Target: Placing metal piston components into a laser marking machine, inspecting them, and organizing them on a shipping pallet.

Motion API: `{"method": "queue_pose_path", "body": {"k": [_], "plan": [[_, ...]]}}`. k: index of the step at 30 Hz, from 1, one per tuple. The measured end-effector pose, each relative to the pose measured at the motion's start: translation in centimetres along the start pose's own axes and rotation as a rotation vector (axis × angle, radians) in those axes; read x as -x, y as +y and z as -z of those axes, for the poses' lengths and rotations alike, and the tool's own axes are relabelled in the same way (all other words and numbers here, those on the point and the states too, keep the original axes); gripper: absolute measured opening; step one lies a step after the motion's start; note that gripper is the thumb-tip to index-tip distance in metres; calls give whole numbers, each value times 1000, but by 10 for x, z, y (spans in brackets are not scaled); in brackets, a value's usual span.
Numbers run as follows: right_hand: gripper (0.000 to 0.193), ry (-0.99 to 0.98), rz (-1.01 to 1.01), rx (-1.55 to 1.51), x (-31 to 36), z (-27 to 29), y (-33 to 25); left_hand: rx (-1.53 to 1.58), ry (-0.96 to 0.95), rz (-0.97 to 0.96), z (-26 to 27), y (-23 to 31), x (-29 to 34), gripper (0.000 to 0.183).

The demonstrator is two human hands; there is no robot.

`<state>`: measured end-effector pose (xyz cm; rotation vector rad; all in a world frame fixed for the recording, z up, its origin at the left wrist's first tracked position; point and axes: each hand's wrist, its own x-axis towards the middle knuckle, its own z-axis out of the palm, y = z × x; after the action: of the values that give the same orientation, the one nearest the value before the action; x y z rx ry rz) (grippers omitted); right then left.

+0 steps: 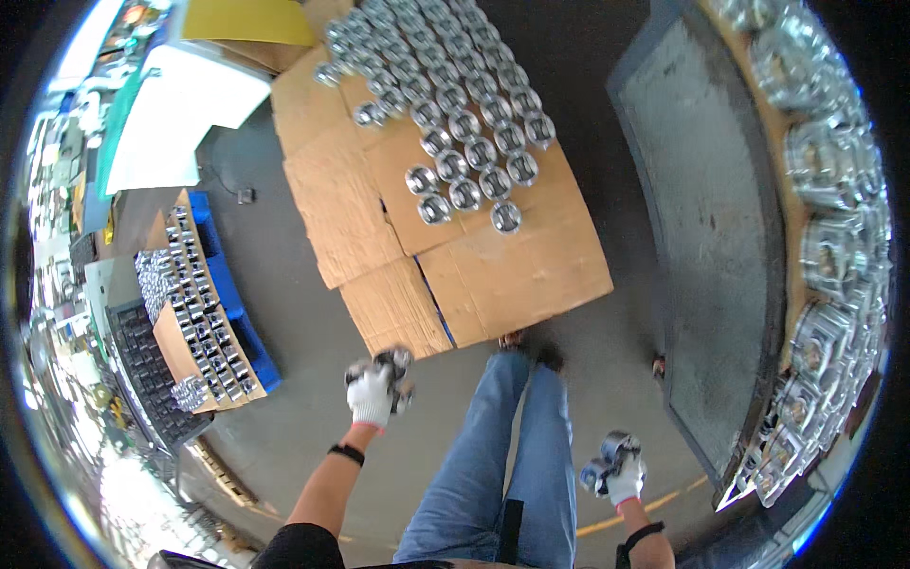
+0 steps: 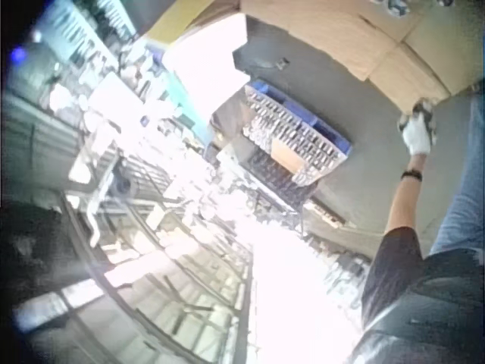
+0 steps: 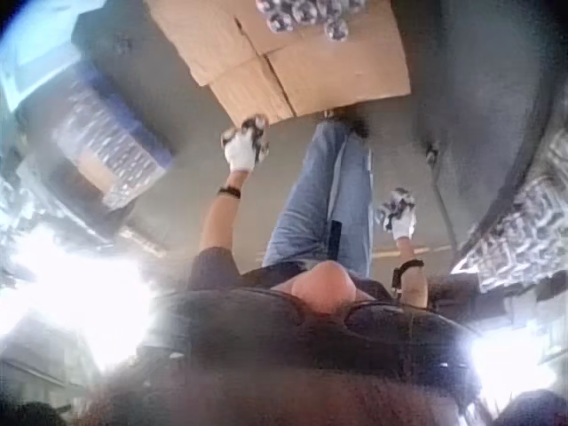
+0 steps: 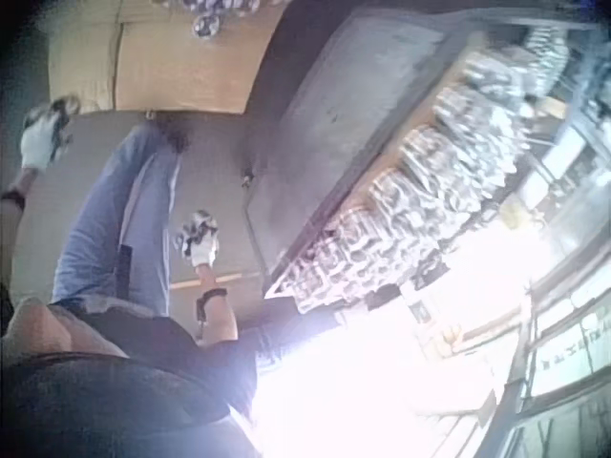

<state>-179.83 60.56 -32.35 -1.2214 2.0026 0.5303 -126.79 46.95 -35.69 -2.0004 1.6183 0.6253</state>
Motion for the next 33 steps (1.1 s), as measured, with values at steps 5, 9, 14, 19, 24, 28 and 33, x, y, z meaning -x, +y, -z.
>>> {"method": "queue_pose_path", "body": {"k": [5, 9, 14, 19, 24, 28, 33], "plan": [[62, 4, -56, 77, 63, -25, -1, 29, -88, 131, -41, -77, 175, 16], [55, 104, -103, -252, 63, -91, 17, 197, -297, 446, -146, -129, 302, 20], [31, 64, 67, -571, 96, -152, 13, 129, -471, 422, -224, -154, 444, 41], [29, -83, 288, -397, 168, -184, -41, 565, -436, 387, -124, -179, 537, 39], [28, -193, 520, -213, 208, -171, -121, 592, -292, 679, -222, -225, 531, 38], [26, -239, 656, -85, 213, -154, -211, 631, -230, 849, -273, -270, 532, 39], [24, -246, 727, -19, 220, -144, -325, 728, -89, 1046, -230, -341, 509, 36]]}}
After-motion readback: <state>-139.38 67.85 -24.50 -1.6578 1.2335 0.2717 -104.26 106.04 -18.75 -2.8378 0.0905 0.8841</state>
